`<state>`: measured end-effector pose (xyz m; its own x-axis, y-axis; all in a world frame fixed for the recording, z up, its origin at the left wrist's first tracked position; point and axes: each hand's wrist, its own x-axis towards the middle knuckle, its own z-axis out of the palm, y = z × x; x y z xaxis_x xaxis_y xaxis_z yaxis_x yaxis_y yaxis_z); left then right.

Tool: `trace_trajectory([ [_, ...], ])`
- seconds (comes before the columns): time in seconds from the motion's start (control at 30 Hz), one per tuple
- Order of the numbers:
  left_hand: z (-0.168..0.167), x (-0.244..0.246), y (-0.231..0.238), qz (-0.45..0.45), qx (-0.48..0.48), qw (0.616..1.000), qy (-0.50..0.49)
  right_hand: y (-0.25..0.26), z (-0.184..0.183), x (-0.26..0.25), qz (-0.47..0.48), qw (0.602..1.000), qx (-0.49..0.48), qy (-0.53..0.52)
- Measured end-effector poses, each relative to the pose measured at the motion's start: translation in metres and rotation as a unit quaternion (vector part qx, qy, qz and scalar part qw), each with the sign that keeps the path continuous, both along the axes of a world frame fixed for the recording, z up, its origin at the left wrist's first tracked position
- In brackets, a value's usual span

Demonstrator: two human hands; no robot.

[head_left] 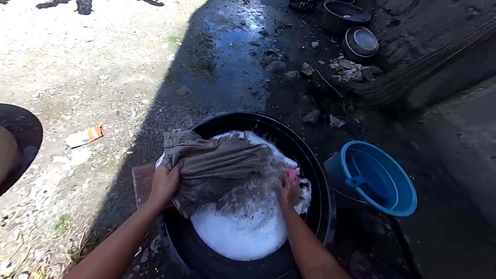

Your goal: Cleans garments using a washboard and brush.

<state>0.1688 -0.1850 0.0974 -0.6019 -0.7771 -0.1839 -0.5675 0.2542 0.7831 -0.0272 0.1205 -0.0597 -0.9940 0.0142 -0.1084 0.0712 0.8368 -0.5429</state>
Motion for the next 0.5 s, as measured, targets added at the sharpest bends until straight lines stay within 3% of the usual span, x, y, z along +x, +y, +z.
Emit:
trace_trajectory([
  [0.07, 0.000, 0.002, 0.003, -0.113, -0.123, 0.970, -0.174, -0.019, 0.005, 0.017, -0.011, 0.994, -0.017, -0.108],
  [0.13, -0.004, -0.003, 0.007, -0.197, -0.189, 0.913, -0.303, -0.059, 0.024, 0.027, 0.054, 0.996, -0.043, -0.056],
  [0.2, -0.006, -0.012, 0.007, -0.227, -0.203, 0.885, -0.352, -0.108, 0.040, 0.041, 0.158, 0.971, -0.146, 0.104],
  [0.23, -0.005, -0.015, 0.007, -0.235, -0.196, 0.877, -0.371, -0.129, 0.051, 0.054, 0.227, 0.946, -0.188, 0.136],
  [0.27, -0.005, -0.016, 0.007, -0.241, -0.191, 0.871, -0.383, -0.145, 0.064, 0.069, 0.303, 0.924, -0.201, 0.117],
  [0.33, -0.004, -0.017, 0.007, -0.247, -0.183, 0.866, -0.395, -0.159, 0.090, 0.076, 0.421, 0.898, -0.128, -0.020],
  [0.4, -0.005, -0.016, 0.007, -0.252, -0.187, 0.864, -0.394, -0.153, 0.090, 0.034, 0.400, 0.908, -0.027, -0.124],
  [0.5, -0.006, -0.018, 0.007, -0.264, -0.177, 0.860, -0.398, -0.126, 0.053, -0.046, 0.266, 0.955, 0.008, -0.131],
])
